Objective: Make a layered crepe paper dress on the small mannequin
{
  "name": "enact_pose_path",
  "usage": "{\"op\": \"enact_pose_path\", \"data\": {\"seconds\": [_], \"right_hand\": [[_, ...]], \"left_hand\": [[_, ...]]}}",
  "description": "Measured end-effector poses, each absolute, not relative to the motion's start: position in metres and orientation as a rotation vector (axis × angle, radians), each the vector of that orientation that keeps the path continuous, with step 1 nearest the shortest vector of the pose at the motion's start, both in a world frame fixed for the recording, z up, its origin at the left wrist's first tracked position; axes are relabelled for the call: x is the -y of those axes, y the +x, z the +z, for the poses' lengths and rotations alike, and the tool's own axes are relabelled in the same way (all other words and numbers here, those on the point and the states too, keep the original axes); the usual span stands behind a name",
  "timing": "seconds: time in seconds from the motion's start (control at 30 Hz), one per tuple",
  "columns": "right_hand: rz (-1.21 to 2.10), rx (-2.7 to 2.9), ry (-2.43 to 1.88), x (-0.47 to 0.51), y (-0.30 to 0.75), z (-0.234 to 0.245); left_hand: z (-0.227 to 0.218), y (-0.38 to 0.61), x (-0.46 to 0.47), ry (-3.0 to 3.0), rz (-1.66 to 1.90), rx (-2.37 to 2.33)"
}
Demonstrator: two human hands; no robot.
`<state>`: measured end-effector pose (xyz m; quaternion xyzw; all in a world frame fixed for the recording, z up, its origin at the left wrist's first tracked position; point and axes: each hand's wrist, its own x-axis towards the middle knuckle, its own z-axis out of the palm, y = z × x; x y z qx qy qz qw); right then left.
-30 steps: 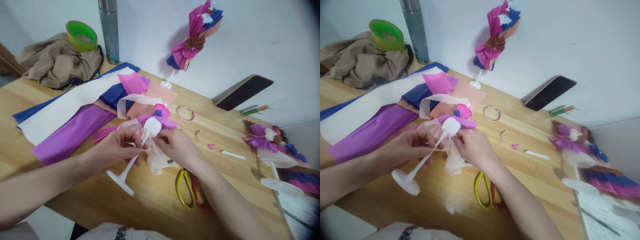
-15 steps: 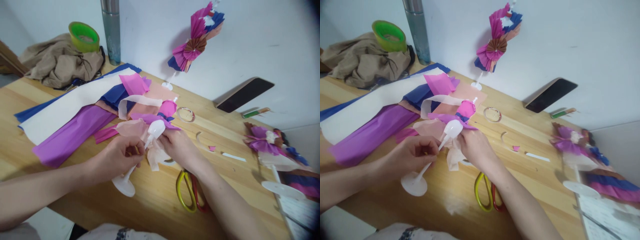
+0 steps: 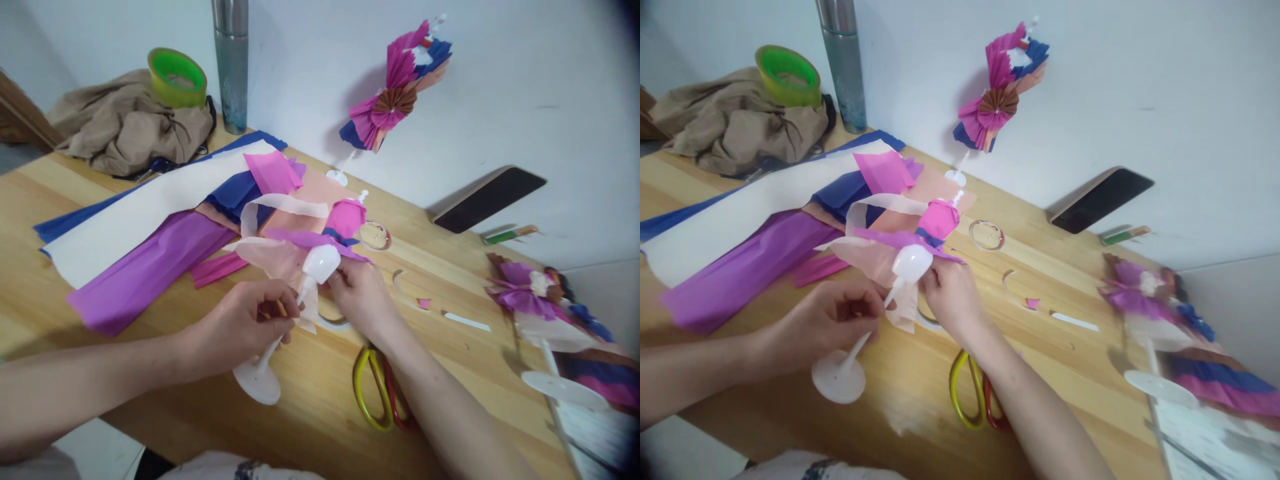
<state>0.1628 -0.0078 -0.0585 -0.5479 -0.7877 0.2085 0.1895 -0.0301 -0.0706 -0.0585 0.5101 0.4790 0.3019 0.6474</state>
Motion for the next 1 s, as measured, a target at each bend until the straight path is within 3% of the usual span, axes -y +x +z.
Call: {"op": "enact_pose_path", "data": {"seconds": [0.47, 1.0], "right_hand": [[0.128, 2.426, -1.807, 0.011, 0.157, -0.061], [0.071, 2.368, -1.662, 0.015, 0.159, -0.061]], "left_hand": [[-0.054, -0.033, 0.060, 0.976, 0.823, -0.972], [-0.056, -0.030, 0.064, 0.995, 0.740, -1.076]]}}
